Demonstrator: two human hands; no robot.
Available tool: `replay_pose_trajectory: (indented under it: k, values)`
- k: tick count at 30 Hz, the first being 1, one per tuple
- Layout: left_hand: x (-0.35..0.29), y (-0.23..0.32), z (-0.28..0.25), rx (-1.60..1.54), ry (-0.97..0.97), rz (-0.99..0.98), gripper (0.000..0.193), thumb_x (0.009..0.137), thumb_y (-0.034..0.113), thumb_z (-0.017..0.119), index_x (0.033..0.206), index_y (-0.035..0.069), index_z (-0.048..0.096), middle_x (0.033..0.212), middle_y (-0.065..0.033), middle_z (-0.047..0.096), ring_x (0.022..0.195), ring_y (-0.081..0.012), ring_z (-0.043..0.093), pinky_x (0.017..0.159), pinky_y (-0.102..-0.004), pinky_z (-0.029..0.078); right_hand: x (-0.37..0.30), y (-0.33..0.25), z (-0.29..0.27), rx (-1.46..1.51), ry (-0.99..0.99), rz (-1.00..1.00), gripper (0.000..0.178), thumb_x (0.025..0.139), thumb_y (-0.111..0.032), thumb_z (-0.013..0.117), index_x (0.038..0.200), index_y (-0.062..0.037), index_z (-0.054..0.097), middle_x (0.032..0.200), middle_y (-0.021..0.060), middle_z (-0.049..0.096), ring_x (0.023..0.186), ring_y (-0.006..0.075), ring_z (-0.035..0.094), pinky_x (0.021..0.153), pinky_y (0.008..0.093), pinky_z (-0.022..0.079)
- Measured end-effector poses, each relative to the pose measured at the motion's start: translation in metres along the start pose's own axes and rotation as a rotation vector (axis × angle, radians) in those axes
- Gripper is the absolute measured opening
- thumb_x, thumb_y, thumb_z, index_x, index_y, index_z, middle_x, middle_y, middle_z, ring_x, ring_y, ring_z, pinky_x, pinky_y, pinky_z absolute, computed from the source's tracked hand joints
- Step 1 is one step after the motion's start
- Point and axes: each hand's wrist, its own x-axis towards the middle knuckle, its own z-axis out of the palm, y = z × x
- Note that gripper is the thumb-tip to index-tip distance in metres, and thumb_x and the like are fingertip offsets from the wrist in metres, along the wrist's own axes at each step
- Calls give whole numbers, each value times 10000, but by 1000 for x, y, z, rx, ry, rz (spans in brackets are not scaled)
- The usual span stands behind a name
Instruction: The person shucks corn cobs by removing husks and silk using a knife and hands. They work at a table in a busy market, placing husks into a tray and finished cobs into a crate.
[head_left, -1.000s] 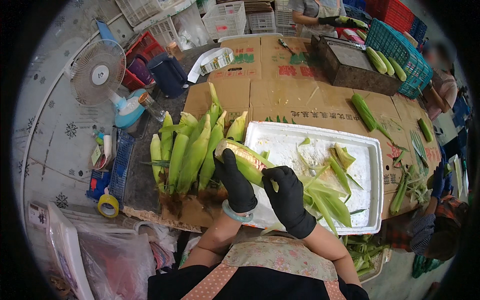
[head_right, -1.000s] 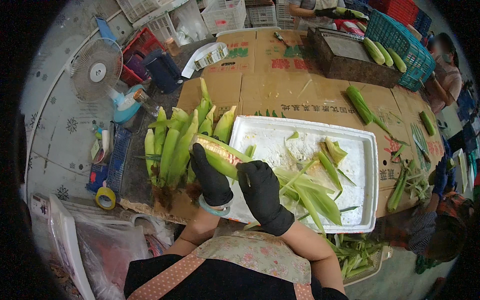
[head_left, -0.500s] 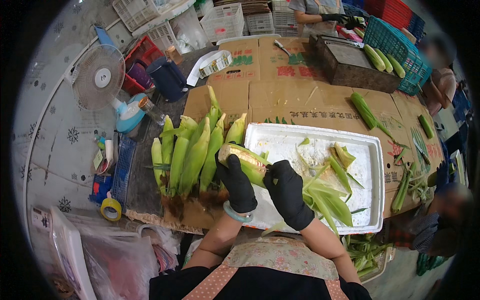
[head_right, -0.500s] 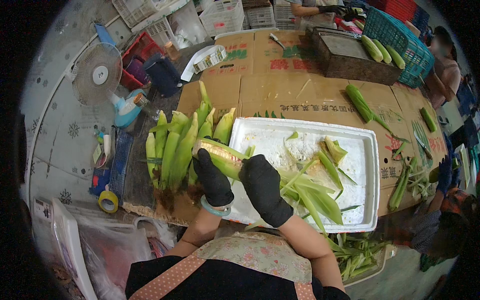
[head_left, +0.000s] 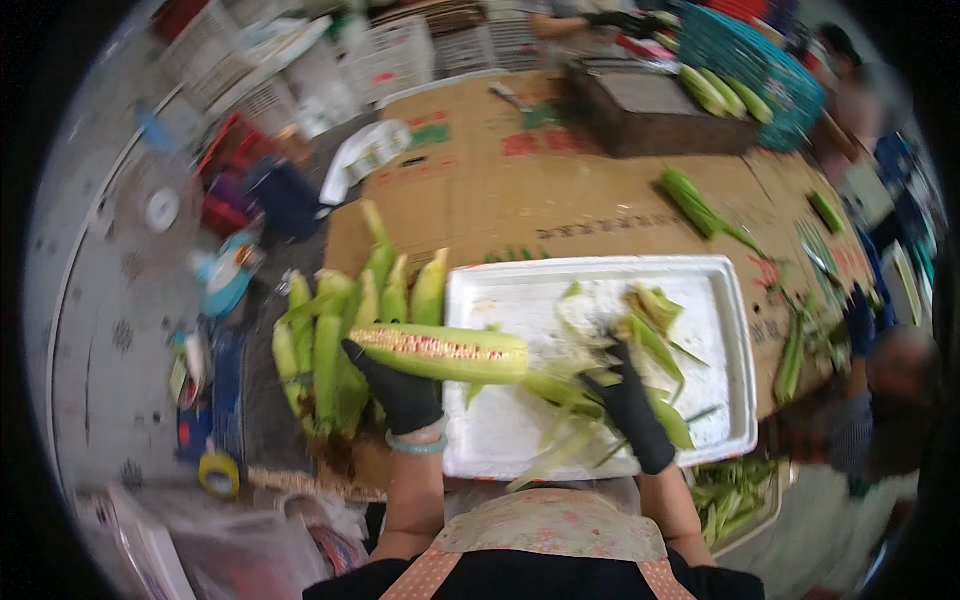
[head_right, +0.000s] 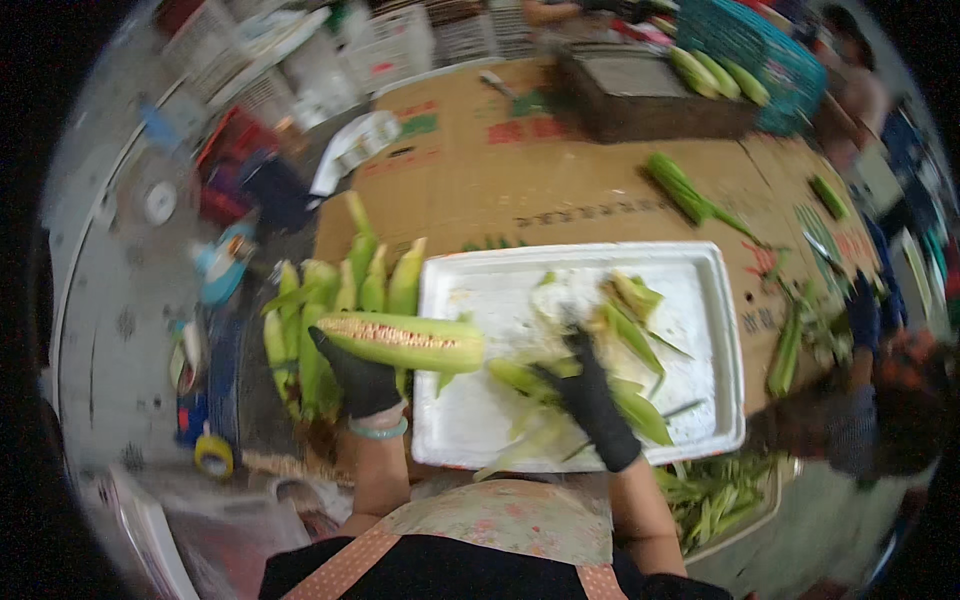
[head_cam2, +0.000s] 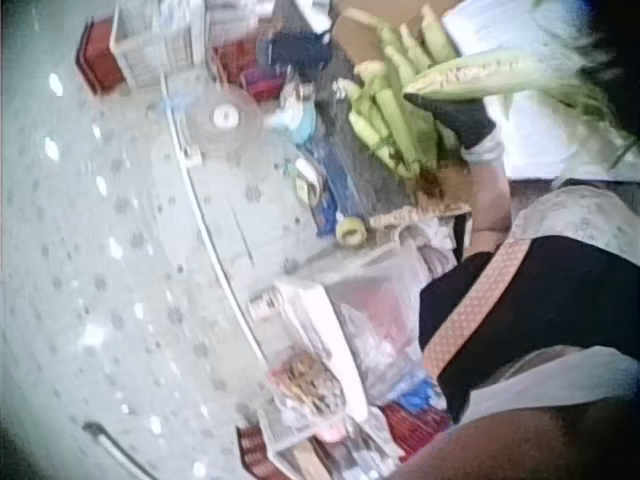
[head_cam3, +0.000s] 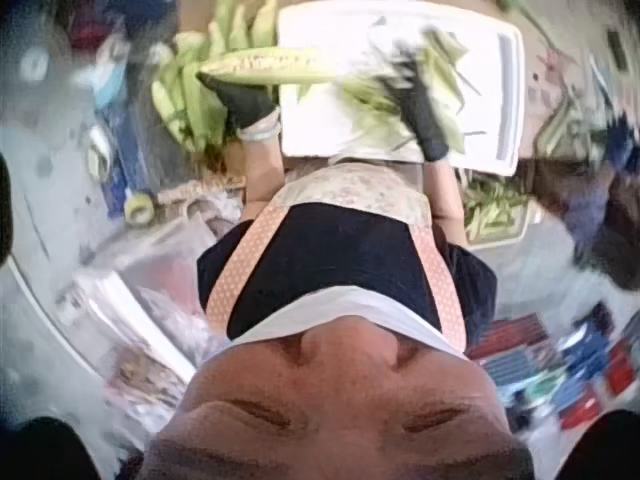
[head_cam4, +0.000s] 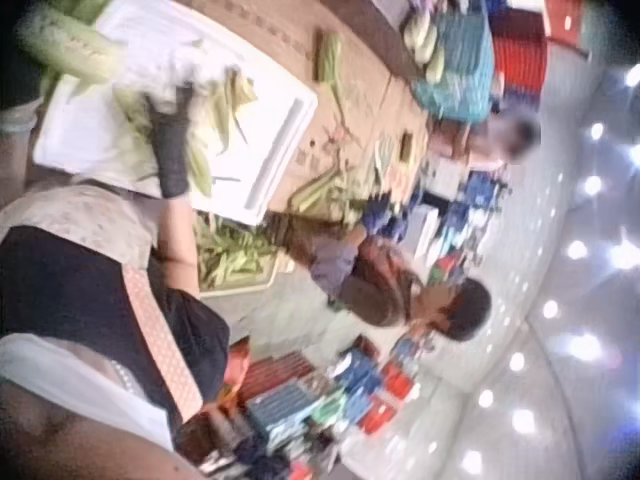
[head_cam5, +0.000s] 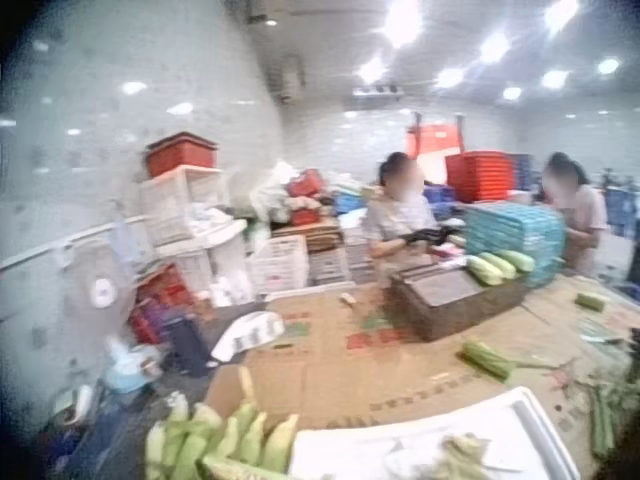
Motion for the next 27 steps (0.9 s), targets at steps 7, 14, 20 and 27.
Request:
replay_pose_trajectory:
  k: [7,14,20,27]
  values:
    - [12,-12,16,269,-494,-570,389,923,251,395,1137,-70,446,1054,-168,547,985,-242,538,848,-356,458,18,-13,4,414,68,99,295,880,-135,497,1159,-46,539,1161,105,547,1069,181,500,910,293,378]
    - [105,-100,26,-403,-347,-762,273,884,257,457,1050,54,533,1039,-101,581,1001,-216,543,869,-369,444,31,11,-83,550,504,268,335,934,-248,384,1047,-11,592,902,99,642,634,130,594,529,234,448]
    - [176,-153,74,-464,-200,-964,445,868,344,489,1121,-22,482,1130,-215,524,1065,-332,509,868,-397,450,-9,71,-129,-57,104,403,193,855,-156,478,868,-22,617,755,86,636,630,205,597,568,296,454]
    - [175,-104,9,-42,-394,-706,330,912,234,354,1163,52,469,1177,-178,509,1077,-317,500,880,-392,427,-40,31,-90,-433,-75,375,340,621,-6,661,948,-43,577,821,123,601,746,310,583,647,363,470]
